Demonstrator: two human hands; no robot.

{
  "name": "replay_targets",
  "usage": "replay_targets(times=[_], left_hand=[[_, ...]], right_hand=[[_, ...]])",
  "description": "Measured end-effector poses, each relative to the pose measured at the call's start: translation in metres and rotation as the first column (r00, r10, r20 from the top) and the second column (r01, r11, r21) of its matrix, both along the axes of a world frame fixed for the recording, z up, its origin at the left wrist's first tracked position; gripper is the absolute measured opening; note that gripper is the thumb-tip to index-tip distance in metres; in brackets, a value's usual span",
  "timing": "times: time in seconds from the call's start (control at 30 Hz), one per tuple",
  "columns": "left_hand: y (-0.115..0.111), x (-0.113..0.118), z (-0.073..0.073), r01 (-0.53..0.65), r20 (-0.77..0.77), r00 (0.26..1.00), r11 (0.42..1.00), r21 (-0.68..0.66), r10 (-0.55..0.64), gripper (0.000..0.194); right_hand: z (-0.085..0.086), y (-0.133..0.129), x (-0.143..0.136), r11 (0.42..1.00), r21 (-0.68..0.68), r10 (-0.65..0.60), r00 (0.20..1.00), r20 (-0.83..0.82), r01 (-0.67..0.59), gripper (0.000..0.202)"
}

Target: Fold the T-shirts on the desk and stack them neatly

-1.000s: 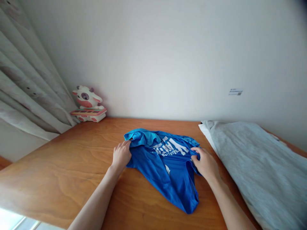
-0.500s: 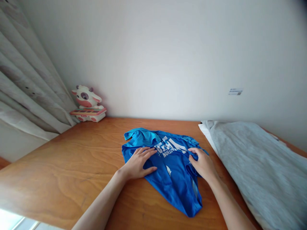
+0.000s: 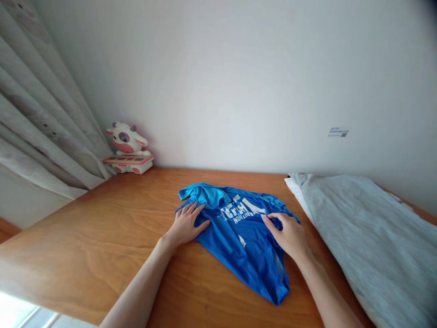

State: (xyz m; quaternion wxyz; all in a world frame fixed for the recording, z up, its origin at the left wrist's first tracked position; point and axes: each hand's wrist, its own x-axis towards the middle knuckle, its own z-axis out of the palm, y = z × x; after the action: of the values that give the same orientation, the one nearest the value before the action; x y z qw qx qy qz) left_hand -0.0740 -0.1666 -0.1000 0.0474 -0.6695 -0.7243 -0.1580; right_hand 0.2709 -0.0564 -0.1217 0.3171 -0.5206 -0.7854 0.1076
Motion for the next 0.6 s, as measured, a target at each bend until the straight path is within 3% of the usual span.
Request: replay_targets(times=[0.1, 0.2, 0.27, 0.33, 0.37, 0.47, 0.5, 0.53, 0.57, 0.6], left_hand=[[-0.002, 0.012, 0.008, 0.081, 0.06, 0.995, 0.996, -0.038, -0.078, 0.055], [-0.006, 0.031, 0.023, 0.301, 0.229, 0.932, 0.952, -0.05, -0.283, 0.049], [-0.009, 0.043, 0.028, 0.444, 0.264, 0.871, 0.894, -0.059, -0.415, 0.046], [-0.011, 0.049, 0.029, 0.52, 0.192, 0.842, 0.853, -0.044, -0.504, 0.059], [-0.012, 0.05, 0.027, 0.525, 0.145, 0.844, 0.85, -0.031, -0.516, 0.075], [-0.01, 0.044, 0.021, 0.478, 0.063, 0.878, 0.878, -0.043, -0.475, 0.125], [-0.01, 0.041, 0.019, 0.468, 0.05, 0.884, 0.88, -0.077, -0.465, 0.131], [-0.008, 0.039, 0.018, 0.458, 0.04, 0.889, 0.881, -0.118, -0.457, 0.131], [-0.007, 0.038, 0.018, 0.442, 0.031, 0.896, 0.883, -0.158, -0.443, 0.126], [-0.006, 0.039, 0.018, 0.407, 0.018, 0.912, 0.894, -0.188, -0.411, 0.117]], right_hand=[[0.004, -0.014, -0.013, 0.985, -0.08, 0.152, 0.988, 0.007, -0.151, 0.06], [0.01, -0.027, -0.024, 0.951, -0.167, 0.273, 0.961, 0.051, -0.262, 0.091], [0.019, -0.034, -0.029, 0.885, -0.255, 0.404, 0.915, 0.002, -0.391, 0.078], [0.032, -0.04, -0.032, 0.758, -0.35, 0.544, 0.83, -0.128, -0.55, 0.04], [0.04, -0.043, -0.032, 0.67, -0.397, 0.602, 0.772, -0.203, -0.627, 0.028], [0.057, -0.049, -0.029, 0.383, -0.517, 0.702, 0.605, -0.376, -0.766, 0.034], [0.058, -0.049, -0.027, 0.332, -0.539, 0.711, 0.581, -0.396, -0.774, 0.038], [0.057, -0.048, -0.025, 0.33, -0.543, 0.713, 0.581, -0.393, -0.772, 0.042], [0.053, -0.045, -0.023, 0.391, -0.52, 0.702, 0.611, -0.365, -0.76, 0.044], [0.048, -0.041, -0.022, 0.513, -0.46, 0.672, 0.673, -0.31, -0.725, 0.045]])
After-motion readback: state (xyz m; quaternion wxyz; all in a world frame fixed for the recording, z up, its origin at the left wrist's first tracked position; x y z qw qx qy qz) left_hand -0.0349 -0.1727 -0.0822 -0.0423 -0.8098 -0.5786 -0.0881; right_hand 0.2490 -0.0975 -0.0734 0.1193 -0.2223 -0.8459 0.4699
